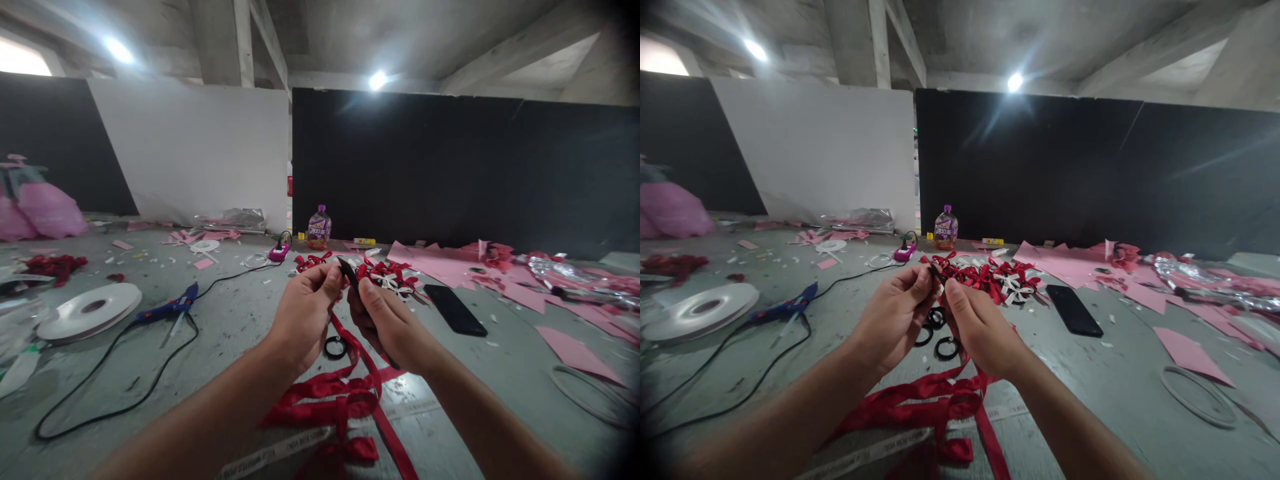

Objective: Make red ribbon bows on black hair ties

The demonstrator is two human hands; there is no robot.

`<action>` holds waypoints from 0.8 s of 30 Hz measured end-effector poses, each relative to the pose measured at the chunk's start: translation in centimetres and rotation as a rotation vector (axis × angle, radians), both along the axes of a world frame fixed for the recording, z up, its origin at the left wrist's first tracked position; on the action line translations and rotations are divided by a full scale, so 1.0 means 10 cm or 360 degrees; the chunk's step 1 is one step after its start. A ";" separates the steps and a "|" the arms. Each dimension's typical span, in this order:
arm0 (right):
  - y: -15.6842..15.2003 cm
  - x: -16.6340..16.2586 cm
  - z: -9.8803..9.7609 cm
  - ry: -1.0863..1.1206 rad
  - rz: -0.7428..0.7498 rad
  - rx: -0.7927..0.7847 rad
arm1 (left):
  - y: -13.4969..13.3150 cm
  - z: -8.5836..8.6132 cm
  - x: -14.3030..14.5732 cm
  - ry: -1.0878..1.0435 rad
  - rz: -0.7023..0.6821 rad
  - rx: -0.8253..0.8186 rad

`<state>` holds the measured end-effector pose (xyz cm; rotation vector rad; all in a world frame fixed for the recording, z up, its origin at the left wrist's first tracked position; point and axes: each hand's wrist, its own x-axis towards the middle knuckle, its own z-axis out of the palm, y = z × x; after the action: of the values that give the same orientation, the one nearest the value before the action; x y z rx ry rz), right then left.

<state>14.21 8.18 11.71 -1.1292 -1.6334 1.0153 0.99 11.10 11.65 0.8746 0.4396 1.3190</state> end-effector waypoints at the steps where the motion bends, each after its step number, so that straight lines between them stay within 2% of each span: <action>1: 0.00 0.00 0.00 0.0001 0.0004 0.0004 | 0.00 0.00 0.00 0.0001 0.0013 0.0003; 9: -0.01 0.01 0.00 0.0012 -0.0005 -0.0008 | -0.01 0.00 0.01 0.0031 -0.0037 0.0067; 17: -0.04 0.02 0.03 -0.0003 0.0030 -0.0008 | -0.03 0.01 -0.01 0.0103 0.0057 0.0194; 24: -0.06 0.01 0.07 0.0246 0.0193 -0.0153 | -0.04 0.01 -0.05 0.0168 0.0073 0.0315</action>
<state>14.30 7.62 12.36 -0.9973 -1.5580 1.2397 0.53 10.65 11.74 1.1084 0.4180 1.3788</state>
